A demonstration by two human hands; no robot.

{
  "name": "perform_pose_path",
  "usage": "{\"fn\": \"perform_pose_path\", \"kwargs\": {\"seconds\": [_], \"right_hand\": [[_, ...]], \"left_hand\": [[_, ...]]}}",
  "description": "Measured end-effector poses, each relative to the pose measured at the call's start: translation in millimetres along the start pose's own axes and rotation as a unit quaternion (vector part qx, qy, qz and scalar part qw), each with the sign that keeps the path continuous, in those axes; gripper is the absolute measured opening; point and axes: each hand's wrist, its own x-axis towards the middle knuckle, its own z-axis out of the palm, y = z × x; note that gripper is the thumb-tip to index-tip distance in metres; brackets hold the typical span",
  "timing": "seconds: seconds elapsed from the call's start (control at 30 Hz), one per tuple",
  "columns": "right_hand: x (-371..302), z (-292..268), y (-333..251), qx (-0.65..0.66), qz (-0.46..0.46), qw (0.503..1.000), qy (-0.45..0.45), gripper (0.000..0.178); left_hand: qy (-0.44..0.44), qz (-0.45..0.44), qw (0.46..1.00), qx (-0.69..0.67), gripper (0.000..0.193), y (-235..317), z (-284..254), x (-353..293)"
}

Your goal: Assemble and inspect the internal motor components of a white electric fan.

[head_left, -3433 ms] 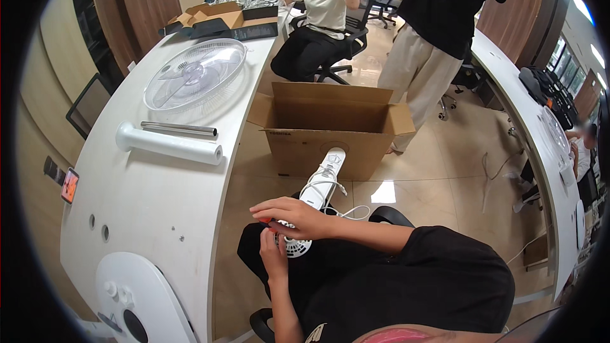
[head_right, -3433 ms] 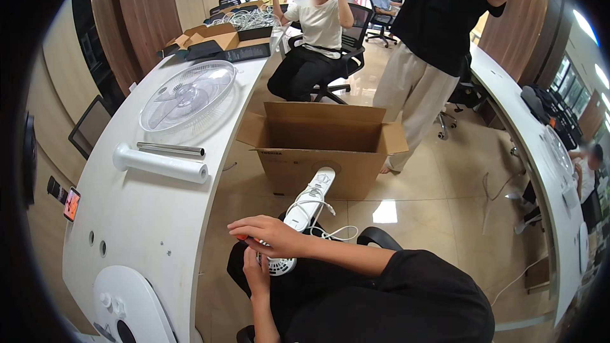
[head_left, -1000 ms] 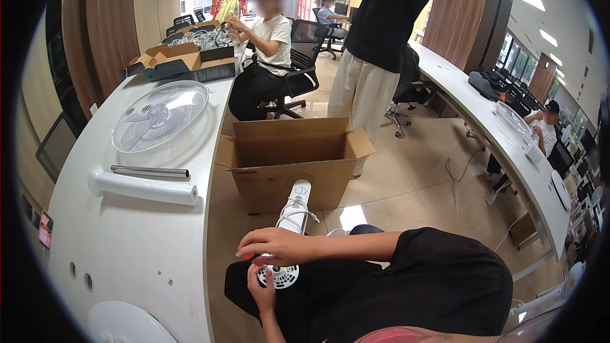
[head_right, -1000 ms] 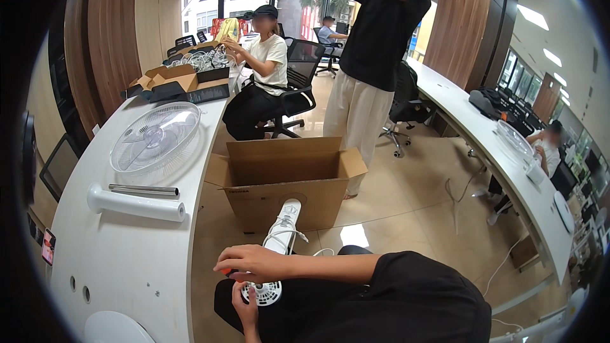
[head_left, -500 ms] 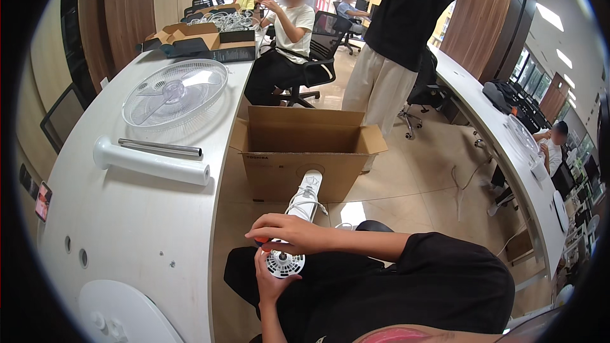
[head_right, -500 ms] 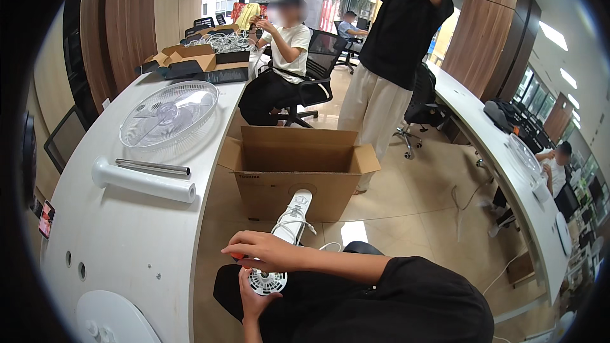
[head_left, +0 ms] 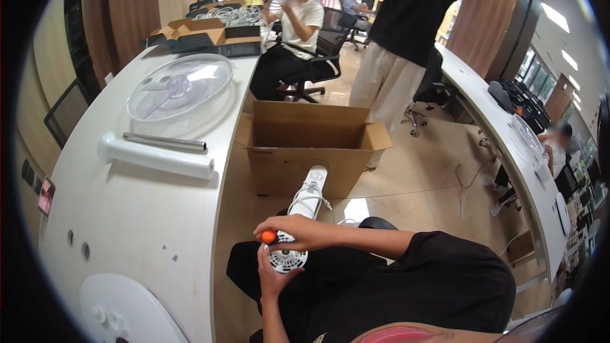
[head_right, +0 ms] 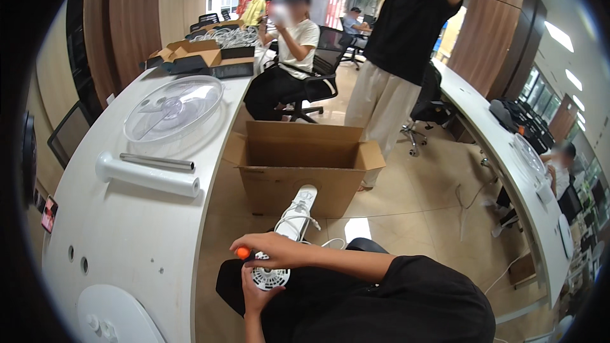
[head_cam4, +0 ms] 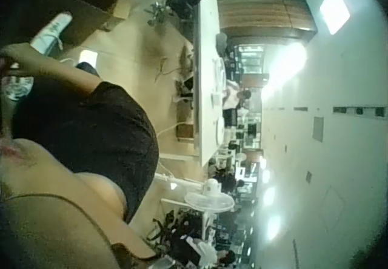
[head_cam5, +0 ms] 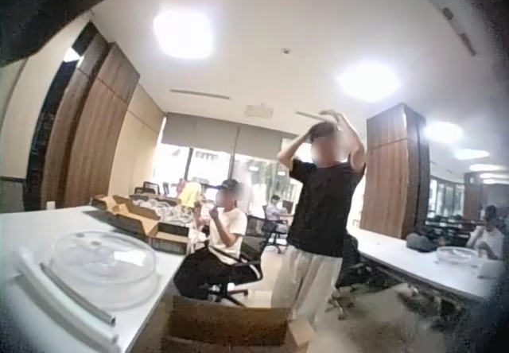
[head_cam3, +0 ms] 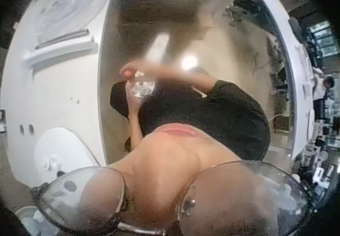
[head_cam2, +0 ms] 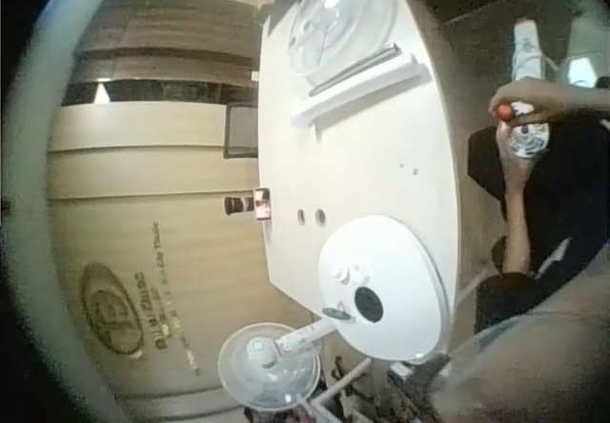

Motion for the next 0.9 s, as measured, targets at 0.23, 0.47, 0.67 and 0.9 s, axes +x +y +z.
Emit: {"fn": "perform_pose_path", "kwargs": {"seconds": [0.23,0.47,0.67,0.9], "right_hand": [[4,7,9,-0.035,-0.026,0.997,0.068,0.041],[-2,-2,0,0.015,-0.016,0.997,0.073,0.041],[2,-12,-21,0.136,-0.095,0.976,0.140,0.037],[-26,-46,-32,0.055,-0.118,0.962,0.239,0.036]], "left_hand": [[0.011,0.033,0.999,-0.014,0.096,3,-3,3],[-0.003,0.021,0.999,-0.032,0.095,0,1,4],[0.021,0.031,0.999,-0.022,0.092,-12,-4,-7],[0.011,0.050,0.998,-0.029,0.093,-10,7,1]]}}
